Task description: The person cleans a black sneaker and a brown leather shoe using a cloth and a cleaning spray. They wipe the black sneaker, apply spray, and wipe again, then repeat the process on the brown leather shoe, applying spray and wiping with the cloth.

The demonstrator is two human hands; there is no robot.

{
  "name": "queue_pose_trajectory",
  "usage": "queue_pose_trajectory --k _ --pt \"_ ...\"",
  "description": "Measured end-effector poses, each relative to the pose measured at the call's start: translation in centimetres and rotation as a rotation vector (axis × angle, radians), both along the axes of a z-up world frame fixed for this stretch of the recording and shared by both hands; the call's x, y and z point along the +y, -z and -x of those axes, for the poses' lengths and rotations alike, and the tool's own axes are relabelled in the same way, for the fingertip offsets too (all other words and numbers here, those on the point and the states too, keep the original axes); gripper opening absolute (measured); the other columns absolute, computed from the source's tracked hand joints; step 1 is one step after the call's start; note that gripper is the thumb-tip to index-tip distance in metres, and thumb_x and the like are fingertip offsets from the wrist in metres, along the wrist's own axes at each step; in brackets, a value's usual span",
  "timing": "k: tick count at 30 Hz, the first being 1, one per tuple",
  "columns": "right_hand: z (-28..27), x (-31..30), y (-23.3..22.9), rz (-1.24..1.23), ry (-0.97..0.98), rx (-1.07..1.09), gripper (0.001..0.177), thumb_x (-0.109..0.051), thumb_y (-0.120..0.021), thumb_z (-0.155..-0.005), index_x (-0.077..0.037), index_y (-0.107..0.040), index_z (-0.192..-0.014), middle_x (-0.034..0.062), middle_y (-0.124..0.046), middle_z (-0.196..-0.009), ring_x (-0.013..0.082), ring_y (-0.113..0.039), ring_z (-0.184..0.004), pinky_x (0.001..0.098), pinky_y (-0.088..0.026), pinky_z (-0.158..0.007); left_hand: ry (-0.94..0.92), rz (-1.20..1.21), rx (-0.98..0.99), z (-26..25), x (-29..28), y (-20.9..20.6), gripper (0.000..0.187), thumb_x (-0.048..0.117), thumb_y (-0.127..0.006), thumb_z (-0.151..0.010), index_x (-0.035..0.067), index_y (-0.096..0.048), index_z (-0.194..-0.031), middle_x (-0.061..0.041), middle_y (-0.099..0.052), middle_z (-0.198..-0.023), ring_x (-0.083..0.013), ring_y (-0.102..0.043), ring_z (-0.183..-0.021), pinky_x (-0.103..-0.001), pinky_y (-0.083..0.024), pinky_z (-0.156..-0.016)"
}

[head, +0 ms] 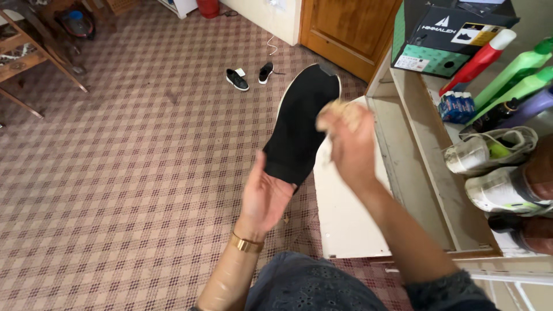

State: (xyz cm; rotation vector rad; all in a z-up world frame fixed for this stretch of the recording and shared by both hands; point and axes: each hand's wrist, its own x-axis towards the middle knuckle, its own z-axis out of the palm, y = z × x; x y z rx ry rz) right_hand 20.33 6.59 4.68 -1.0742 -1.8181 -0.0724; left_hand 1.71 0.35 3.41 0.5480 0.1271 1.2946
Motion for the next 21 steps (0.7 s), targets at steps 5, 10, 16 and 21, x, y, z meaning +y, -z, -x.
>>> queue_pose_trajectory --k 5,10,16,21 --pt "-1.7 0.9 -2.9 -0.121 0.141 0.050 0.039 0.008 -0.057 -0.095 -0.011 -0.066 -0.129 0.0238 -0.045 -0.131 0.0365 -0.057 -0.117 0.0435 -0.051 -0.099 0.005 0.078 0.125 -0.6 -0.3 1.8 0.046 0.024 -0.047 -0.103 0.001 -0.052 -0.143 -0.008 -0.058 -0.146 -0.0180 -0.055 -0.135 -0.036 -0.042 -0.115" --pt "2.5 -2.6 0.0 0.088 -0.288 -0.017 0.020 -0.006 -0.063 -0.103 -0.013 -0.068 -0.121 0.0154 -0.054 -0.122 0.0294 -0.062 -0.112 0.0412 -0.052 -0.100 -0.145 -0.041 0.265 -0.6 1.0 5.6 0.033 0.016 -0.061 -0.110 0.005 -0.069 -0.081 0.007 -0.057 -0.061 -0.0025 -0.047 -0.054 -0.022 -0.035 -0.051" --pt "-0.4 1.3 -3.0 0.274 0.107 -0.029 0.027 -0.019 -0.068 -0.097 -0.014 -0.064 -0.124 0.0177 -0.058 -0.119 0.0322 -0.064 -0.102 0.0398 -0.054 -0.088 -0.273 0.102 0.816 -1.2 0.3 5.1 0.036 0.028 -0.061 -0.104 0.010 -0.062 -0.073 0.012 -0.041 -0.061 -0.0023 -0.030 -0.054 -0.027 -0.023 -0.049" --pt "2.0 0.2 -1.7 -0.021 -0.034 0.027 0.036 -0.005 -0.064 -0.095 -0.018 -0.068 -0.127 0.0215 -0.053 -0.129 0.0399 -0.062 -0.118 0.0436 -0.056 -0.099 -0.289 0.185 0.830 -1.3 1.0 5.3 0.033 0.028 -0.061 -0.101 0.010 -0.064 -0.074 0.010 -0.041 -0.058 -0.0041 -0.028 -0.049 -0.028 -0.020 -0.045"
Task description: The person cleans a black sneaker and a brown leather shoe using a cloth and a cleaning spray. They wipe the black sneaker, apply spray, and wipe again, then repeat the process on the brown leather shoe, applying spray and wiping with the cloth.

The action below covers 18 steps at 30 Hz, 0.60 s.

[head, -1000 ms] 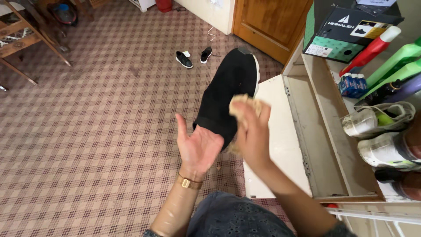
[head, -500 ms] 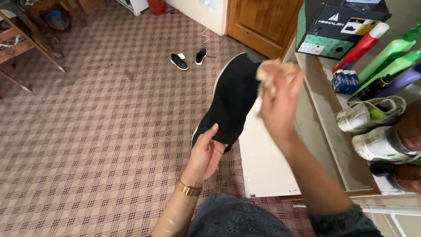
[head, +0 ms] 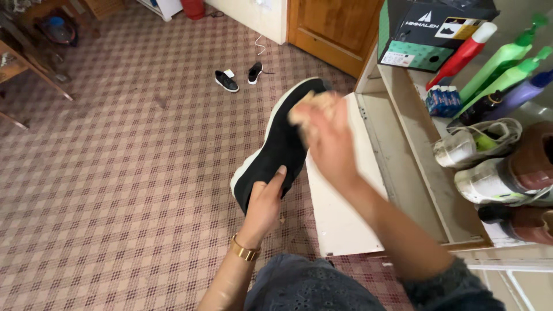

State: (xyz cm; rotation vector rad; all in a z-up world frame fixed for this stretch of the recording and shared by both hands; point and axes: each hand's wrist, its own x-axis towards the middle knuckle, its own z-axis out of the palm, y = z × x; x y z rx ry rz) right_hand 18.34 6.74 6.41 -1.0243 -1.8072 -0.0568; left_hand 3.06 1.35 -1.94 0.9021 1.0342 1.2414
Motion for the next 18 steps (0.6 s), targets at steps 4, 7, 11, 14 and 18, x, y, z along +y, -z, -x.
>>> queue_pose_trajectory --k 4,7,11,14,18 --pt "1.1 -1.9 1.0 0.046 -0.131 -0.216 0.031 -0.008 -0.069 -0.093 -0.020 -0.070 -0.122 0.0203 -0.057 -0.126 0.0389 -0.064 -0.107 0.0422 -0.055 -0.091 0.016 0.002 0.014 0.5 0.4 1.4 0.042 0.032 -0.060 -0.105 0.007 -0.059 -0.071 0.007 -0.041 -0.055 -0.0058 -0.029 -0.046 -0.029 -0.021 -0.042" --pt "-1.4 1.1 -0.7 0.001 0.006 -0.275 0.029 -0.007 -0.069 -0.095 -0.017 -0.071 -0.122 0.0189 -0.060 -0.124 0.0393 -0.064 -0.104 0.0418 -0.054 -0.089 0.050 0.028 0.135 0.4 -0.1 1.0 0.036 0.035 -0.059 -0.107 0.009 -0.058 -0.082 0.007 -0.044 -0.057 -0.0050 -0.031 -0.046 -0.027 -0.024 -0.042" --pt "-2.1 2.3 -0.9 -0.044 0.190 -0.125 0.027 -0.001 -0.065 -0.098 -0.012 -0.068 -0.122 0.0229 -0.058 -0.127 0.0381 -0.064 -0.108 0.0406 -0.054 -0.094 0.085 0.047 -0.015 -0.7 -0.3 -0.2 0.026 0.031 -0.059 -0.104 0.009 -0.072 -0.108 0.007 -0.048 -0.065 -0.0026 -0.035 -0.051 -0.022 -0.028 -0.045" --pt "0.6 -0.2 1.7 -0.012 -0.045 0.001 0.026 0.002 -0.062 -0.101 -0.017 -0.068 -0.117 0.0105 -0.061 -0.120 0.0314 -0.067 -0.110 0.0387 -0.054 -0.103 0.071 0.059 -0.205 -1.5 0.2 0.2 0.026 0.027 -0.057 -0.102 0.008 -0.069 -0.113 0.008 -0.057 -0.076 -0.0016 -0.042 -0.060 -0.020 -0.036 -0.054" --pt "2.4 -6.5 3.7 0.166 -0.100 -0.058 0.030 -0.003 -0.062 -0.093 -0.014 -0.072 -0.119 0.0219 -0.059 -0.119 0.0315 -0.065 -0.105 0.0360 -0.055 -0.088 0.057 0.126 -0.400 -0.6 1.1 3.3 0.023 0.013 -0.051 -0.099 0.000 -0.068 -0.106 0.000 -0.071 -0.089 -0.0060 -0.063 -0.078 -0.024 -0.051 -0.069"
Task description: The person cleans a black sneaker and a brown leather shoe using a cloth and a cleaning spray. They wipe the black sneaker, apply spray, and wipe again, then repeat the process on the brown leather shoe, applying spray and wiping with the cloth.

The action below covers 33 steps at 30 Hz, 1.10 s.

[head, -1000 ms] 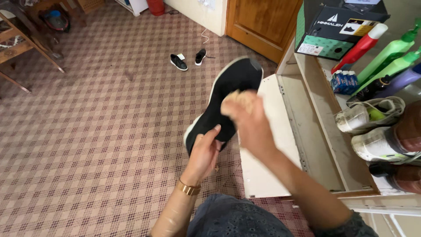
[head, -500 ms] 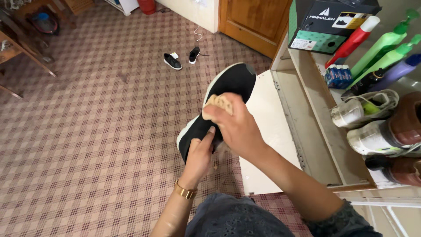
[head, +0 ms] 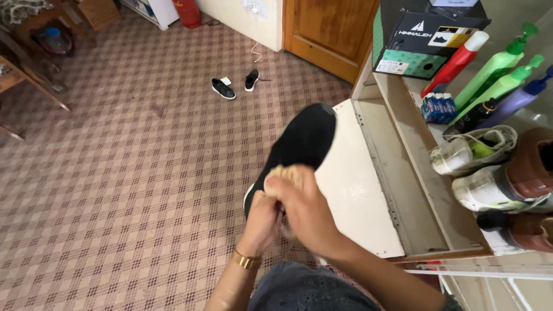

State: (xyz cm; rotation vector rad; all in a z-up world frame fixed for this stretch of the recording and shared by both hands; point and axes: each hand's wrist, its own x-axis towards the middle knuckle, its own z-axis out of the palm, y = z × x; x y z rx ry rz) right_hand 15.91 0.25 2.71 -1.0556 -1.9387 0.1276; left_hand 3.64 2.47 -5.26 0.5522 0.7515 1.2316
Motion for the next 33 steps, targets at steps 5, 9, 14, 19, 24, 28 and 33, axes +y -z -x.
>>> queue_pose_trajectory --k 5,9,14,19,24,28,33 --pt "-3.4 3.8 -1.8 0.440 0.027 0.461 0.017 -0.024 -0.064 -0.100 -0.008 -0.067 -0.106 0.0078 -0.070 -0.094 0.0151 -0.067 -0.085 0.0315 -0.056 -0.080 0.102 -0.295 -0.332 0.3 1.7 3.3 0.019 0.012 -0.054 -0.109 -0.005 -0.062 -0.112 -0.007 -0.065 -0.102 -0.0142 -0.061 -0.091 -0.033 -0.051 -0.083" --pt "-7.4 7.0 -4.7 0.290 0.437 0.538 0.024 -0.008 -0.063 -0.097 -0.011 -0.062 -0.121 0.0184 -0.063 -0.113 0.0313 -0.059 -0.090 0.0418 -0.049 -0.077 0.110 -0.134 -0.147 0.0 0.6 -2.0 0.036 0.017 -0.052 -0.105 0.000 -0.052 -0.137 -0.010 -0.060 -0.133 -0.0192 -0.059 -0.118 -0.035 -0.049 -0.097" --pt "-9.6 5.0 -2.4 -0.104 0.479 0.095 0.056 0.013 -0.059 -0.085 -0.010 -0.060 -0.136 0.0267 -0.043 -0.137 0.0484 -0.053 -0.125 0.0484 -0.046 -0.105 0.199 -0.191 -0.294 -1.5 0.3 -6.5 0.052 0.022 -0.049 -0.106 0.000 -0.042 -0.153 -0.013 -0.050 -0.155 -0.0244 -0.051 -0.140 -0.040 -0.042 -0.116" --pt "-10.8 2.3 -0.7 -0.050 0.578 0.280 0.050 0.011 -0.058 -0.089 -0.009 -0.058 -0.135 0.0237 -0.045 -0.131 0.0431 -0.050 -0.127 0.0448 -0.041 -0.110 0.287 -0.155 -0.377 -3.1 1.3 -6.4 0.057 0.035 -0.039 -0.108 0.001 -0.042 -0.154 -0.011 -0.047 -0.159 -0.0243 -0.045 -0.146 -0.041 -0.033 -0.123" --pt "-12.8 -0.3 0.6 -0.174 0.722 0.324 0.051 0.010 -0.057 -0.091 -0.007 -0.054 -0.139 0.0246 -0.043 -0.135 0.0408 -0.043 -0.132 0.0469 -0.035 -0.116 0.419 -0.132 -0.489 -6.9 2.3 -5.3 0.061 0.042 -0.034 -0.111 -0.002 -0.042 -0.153 -0.015 -0.046 -0.158 -0.0281 -0.044 -0.145 -0.044 -0.031 -0.124" --pt "-14.9 -1.6 1.8 -0.309 0.881 0.302 0.048 0.009 -0.058 -0.093 -0.005 -0.053 -0.138 0.0244 -0.043 -0.138 0.0405 -0.037 -0.137 0.0501 -0.029 -0.119 0.532 -0.132 -0.465 -9.7 2.7 -5.8 0.065 0.044 -0.034 -0.111 -0.003 -0.040 -0.155 -0.014 -0.045 -0.159 -0.0264 -0.043 -0.146 -0.042 -0.030 -0.124" --pt "-20.1 -1.9 1.6 -0.365 1.019 0.307 0.043 0.009 -0.062 -0.098 -0.006 -0.056 -0.139 0.0181 -0.050 -0.135 0.0352 -0.041 -0.128 0.0456 -0.032 -0.116 0.666 -0.123 -0.470 -13.6 3.8 -7.7 0.068 0.048 -0.033 -0.108 0.001 -0.036 -0.158 -0.010 -0.044 -0.161 -0.0238 -0.042 -0.148 -0.039 -0.027 -0.125"
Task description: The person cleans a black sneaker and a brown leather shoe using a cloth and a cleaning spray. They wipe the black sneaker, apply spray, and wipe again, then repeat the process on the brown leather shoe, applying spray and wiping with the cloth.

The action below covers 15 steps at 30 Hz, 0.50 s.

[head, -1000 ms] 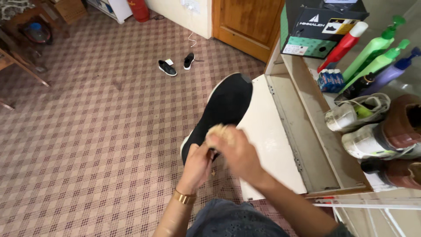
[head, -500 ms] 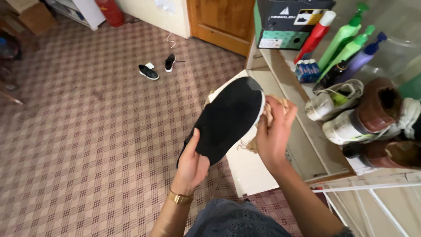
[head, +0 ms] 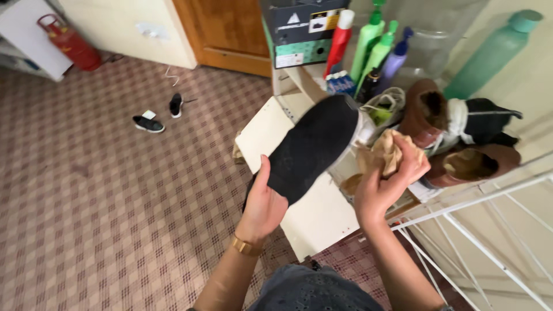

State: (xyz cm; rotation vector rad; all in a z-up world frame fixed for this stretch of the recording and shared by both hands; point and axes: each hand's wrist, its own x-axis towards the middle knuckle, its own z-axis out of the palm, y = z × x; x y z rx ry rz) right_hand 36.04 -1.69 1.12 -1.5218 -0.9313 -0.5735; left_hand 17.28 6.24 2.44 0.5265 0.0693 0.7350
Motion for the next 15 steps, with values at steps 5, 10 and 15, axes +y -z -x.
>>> queue_pose_trajectory --k 5,10,15 --pt "-1.7 -1.2 1.1 0.184 -0.130 -0.101 0.060 0.011 -0.062 -0.076 -0.009 -0.060 -0.133 0.0188 -0.049 -0.123 0.0355 -0.045 -0.124 0.0491 -0.038 -0.108 0.002 0.001 -0.053 -4.0 0.9 -1.6 0.067 0.047 -0.035 -0.109 0.003 -0.035 -0.159 -0.009 -0.043 -0.162 -0.0240 -0.041 -0.148 -0.039 -0.028 -0.125" --pt "-1.9 -2.0 1.1 0.356 -0.358 -0.320 0.056 0.003 -0.076 -0.072 -0.021 -0.068 -0.122 0.0204 -0.052 -0.126 0.0391 -0.057 -0.112 0.0453 -0.054 -0.090 0.137 -0.030 -0.103 -7.5 0.6 -2.2 0.064 0.046 -0.038 -0.109 0.005 -0.034 -0.159 -0.009 -0.045 -0.159 -0.0252 -0.043 -0.145 -0.040 -0.031 -0.122" --pt "-7.7 -1.9 -2.2 0.278 -0.107 -0.321 0.054 0.009 -0.070 -0.077 -0.015 -0.065 -0.124 0.0256 -0.048 -0.133 0.0464 -0.058 -0.116 0.0488 -0.054 -0.092 0.205 0.070 -0.049 -10.3 0.2 -2.0 0.065 0.044 -0.042 -0.115 0.003 -0.036 -0.164 -0.009 -0.045 -0.159 -0.0215 -0.043 -0.138 -0.032 -0.035 -0.106"
